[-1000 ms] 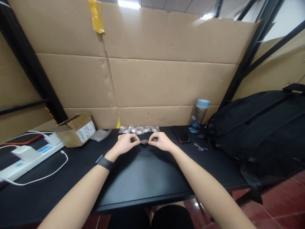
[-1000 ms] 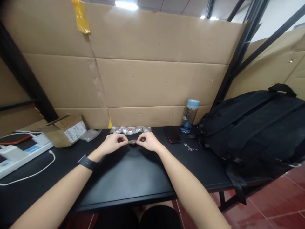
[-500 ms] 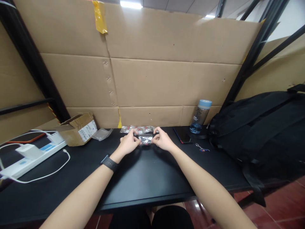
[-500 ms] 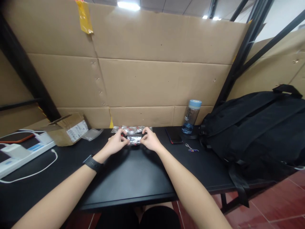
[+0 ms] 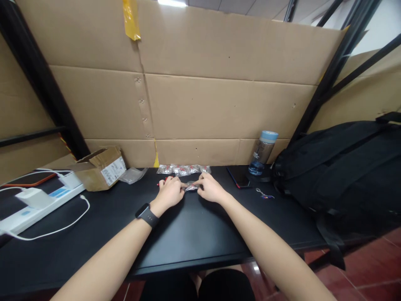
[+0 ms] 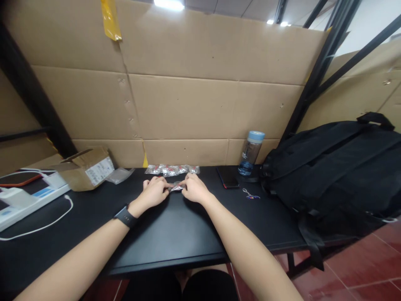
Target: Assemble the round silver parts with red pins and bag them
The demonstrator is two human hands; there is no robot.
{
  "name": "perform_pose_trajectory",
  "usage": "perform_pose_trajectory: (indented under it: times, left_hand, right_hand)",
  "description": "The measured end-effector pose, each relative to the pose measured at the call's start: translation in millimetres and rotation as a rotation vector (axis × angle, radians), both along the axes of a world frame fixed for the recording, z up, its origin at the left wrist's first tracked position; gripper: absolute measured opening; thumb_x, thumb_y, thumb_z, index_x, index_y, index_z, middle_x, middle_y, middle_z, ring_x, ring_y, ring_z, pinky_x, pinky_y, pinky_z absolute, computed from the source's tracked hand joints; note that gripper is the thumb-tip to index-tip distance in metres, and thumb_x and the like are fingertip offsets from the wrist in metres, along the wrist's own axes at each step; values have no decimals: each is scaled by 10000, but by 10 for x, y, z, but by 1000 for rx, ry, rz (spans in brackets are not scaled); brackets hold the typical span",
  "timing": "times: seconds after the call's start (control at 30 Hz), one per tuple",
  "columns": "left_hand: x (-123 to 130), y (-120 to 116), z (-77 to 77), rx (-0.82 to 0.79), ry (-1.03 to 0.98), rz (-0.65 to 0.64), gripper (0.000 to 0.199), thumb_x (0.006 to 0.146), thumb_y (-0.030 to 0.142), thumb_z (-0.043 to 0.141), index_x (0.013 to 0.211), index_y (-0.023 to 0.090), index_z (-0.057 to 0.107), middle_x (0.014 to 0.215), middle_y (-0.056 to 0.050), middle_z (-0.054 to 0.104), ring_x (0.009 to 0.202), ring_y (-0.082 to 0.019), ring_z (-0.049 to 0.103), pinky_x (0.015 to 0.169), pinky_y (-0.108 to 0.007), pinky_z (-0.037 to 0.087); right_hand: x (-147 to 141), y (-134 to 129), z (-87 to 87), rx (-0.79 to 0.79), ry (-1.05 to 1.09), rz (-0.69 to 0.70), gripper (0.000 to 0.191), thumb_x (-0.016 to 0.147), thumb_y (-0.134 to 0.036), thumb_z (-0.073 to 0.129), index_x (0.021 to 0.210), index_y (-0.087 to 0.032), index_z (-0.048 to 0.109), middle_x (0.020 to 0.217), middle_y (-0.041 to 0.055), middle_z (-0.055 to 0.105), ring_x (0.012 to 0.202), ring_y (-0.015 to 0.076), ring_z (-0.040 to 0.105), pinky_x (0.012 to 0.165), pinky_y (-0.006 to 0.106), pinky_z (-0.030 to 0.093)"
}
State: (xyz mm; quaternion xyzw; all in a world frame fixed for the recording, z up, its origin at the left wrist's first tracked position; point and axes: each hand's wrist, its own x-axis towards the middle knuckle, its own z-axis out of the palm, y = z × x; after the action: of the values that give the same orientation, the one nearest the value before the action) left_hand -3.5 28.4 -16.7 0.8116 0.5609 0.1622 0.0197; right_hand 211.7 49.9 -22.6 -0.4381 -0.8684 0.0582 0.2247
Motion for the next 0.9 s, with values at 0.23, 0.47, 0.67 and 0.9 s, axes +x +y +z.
perform_pose_trajectory:
  times: [0.23,0.47,0.67,0.9]
  left_hand:
    - [9,-37,4,39,-17,-93,241,785,362,669,996,266,735,1212,-94,679,1237,-365,465,1005,-543,329]
    - [29,22,-4,33,-151,-40,163,933,373,569,936,231,649,1085,-71,730,1159,-300,583,981,-476,364]
    - [40,84,-46,-85,-423,-109,197,932,424,585,941,232,629,1017,-41,766,1004,-238,703,916,-350,466]
    - [-13,145,-55,-259,-513,-182,313,849,516,656,860,204,678,825,-42,783,814,-234,729,769,-305,509]
  right_hand:
    - [-36,-41,16,14,-39,-5,207,917,-196,656,1099,-254,735,1091,77,742,1078,248,593,920,398,297]
    - [-39,-28,98,-16,73,-62,241,1021,-280,519,1010,-247,758,945,60,778,952,216,662,910,382,277]
    - [85,15,136,-218,333,-35,213,946,-383,617,1008,-224,744,857,18,761,848,200,694,850,323,428]
    - [157,87,81,-548,579,148,382,734,-291,811,1064,-133,704,813,45,753,763,190,700,731,271,509]
